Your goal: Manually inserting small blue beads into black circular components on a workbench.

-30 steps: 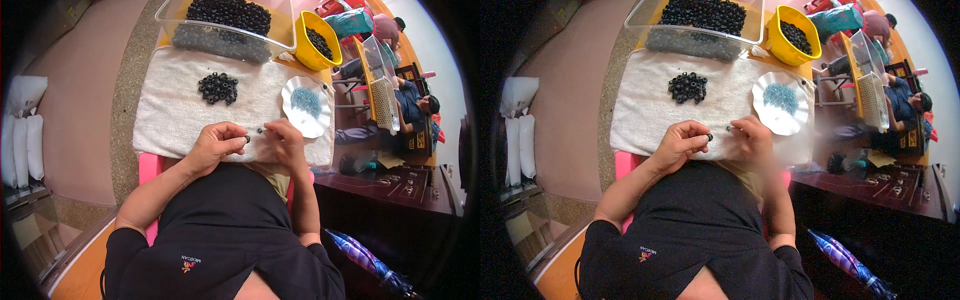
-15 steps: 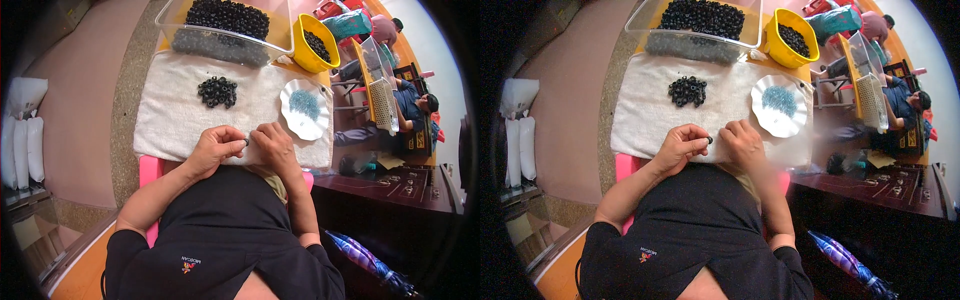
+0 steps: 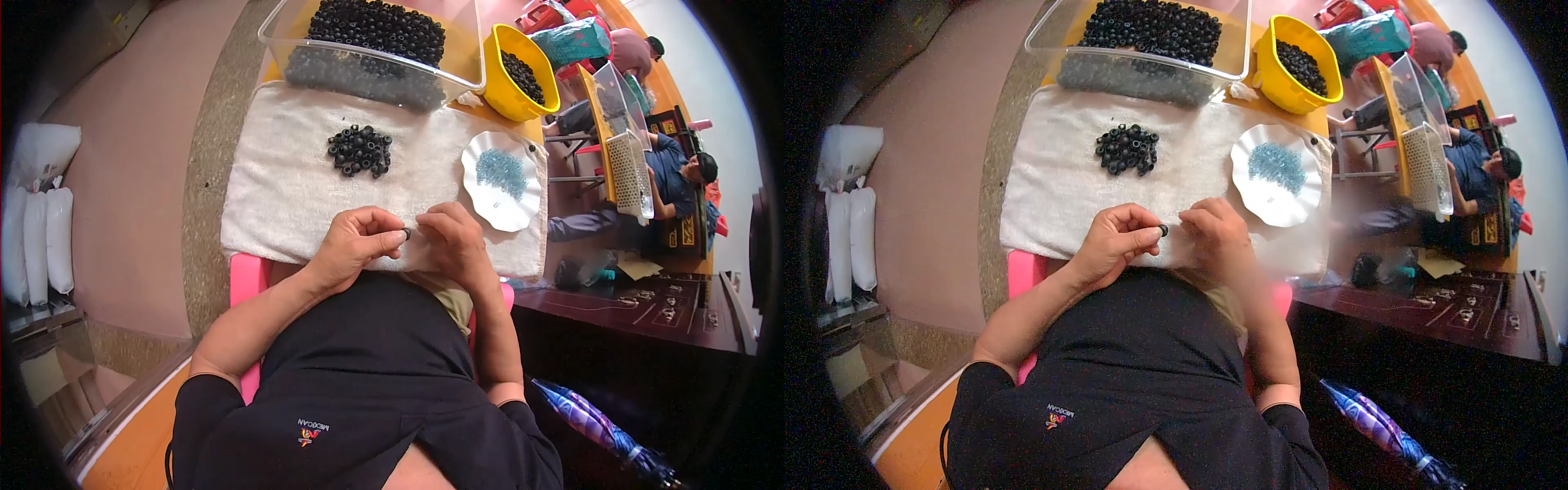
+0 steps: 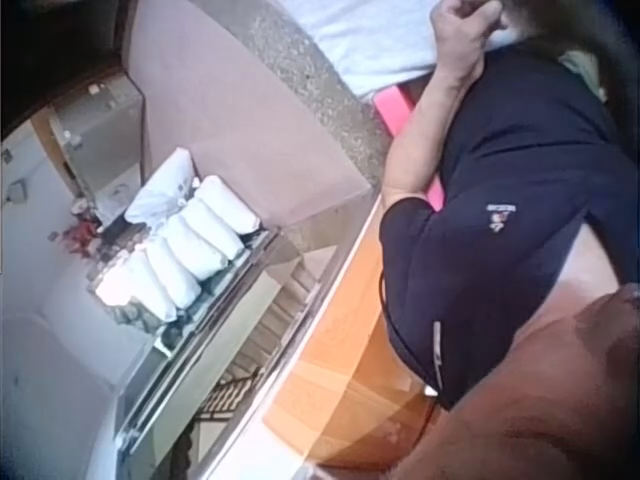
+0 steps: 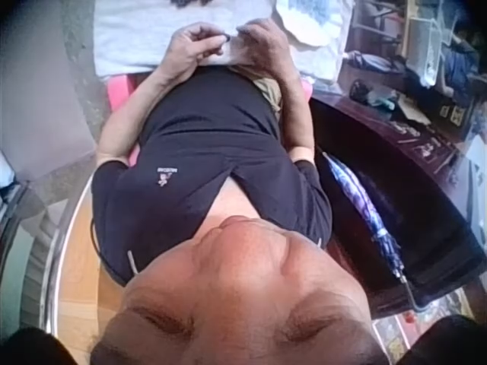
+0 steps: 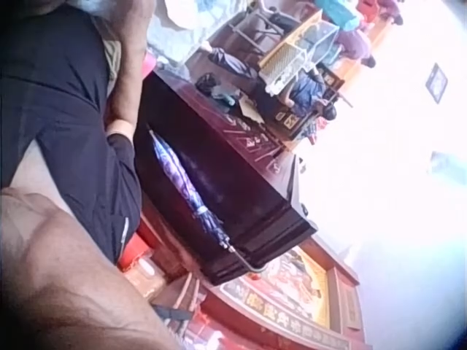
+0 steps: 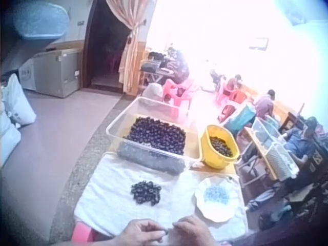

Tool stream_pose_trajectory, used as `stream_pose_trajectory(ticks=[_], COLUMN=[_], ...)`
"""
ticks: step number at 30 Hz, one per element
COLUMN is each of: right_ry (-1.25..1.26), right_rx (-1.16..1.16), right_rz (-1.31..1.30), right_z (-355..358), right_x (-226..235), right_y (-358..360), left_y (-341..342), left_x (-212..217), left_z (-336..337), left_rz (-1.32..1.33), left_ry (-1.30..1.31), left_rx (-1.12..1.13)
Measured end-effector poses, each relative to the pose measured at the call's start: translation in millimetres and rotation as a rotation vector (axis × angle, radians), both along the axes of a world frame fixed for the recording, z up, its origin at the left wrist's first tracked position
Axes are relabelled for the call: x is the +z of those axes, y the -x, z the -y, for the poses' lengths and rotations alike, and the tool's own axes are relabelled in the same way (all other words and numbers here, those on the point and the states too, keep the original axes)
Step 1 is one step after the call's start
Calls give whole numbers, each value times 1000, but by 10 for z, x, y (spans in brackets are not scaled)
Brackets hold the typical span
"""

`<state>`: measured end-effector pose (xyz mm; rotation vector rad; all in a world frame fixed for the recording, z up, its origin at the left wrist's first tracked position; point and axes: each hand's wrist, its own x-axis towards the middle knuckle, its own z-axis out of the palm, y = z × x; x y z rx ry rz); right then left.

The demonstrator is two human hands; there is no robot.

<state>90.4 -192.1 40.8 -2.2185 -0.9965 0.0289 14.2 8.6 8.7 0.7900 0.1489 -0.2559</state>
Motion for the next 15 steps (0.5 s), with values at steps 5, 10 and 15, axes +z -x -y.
stream_pose_trajectory(ticks=[5, 10, 15], right_ry=[-324, -474, -488], right_rx=[40, 25, 48], right_rz=[-421, -823, -902], right_z=[-2, -22, 8], right_x=[-18, 11, -17], right_y=[35, 78, 76], left_y=[8, 5, 4], left_x=[-15, -75, -45], left_z=[-12, 14, 26], left_rz=[32, 73, 109], left_ry=[-40, -57, -107], left_rx=[-8, -3, -23])
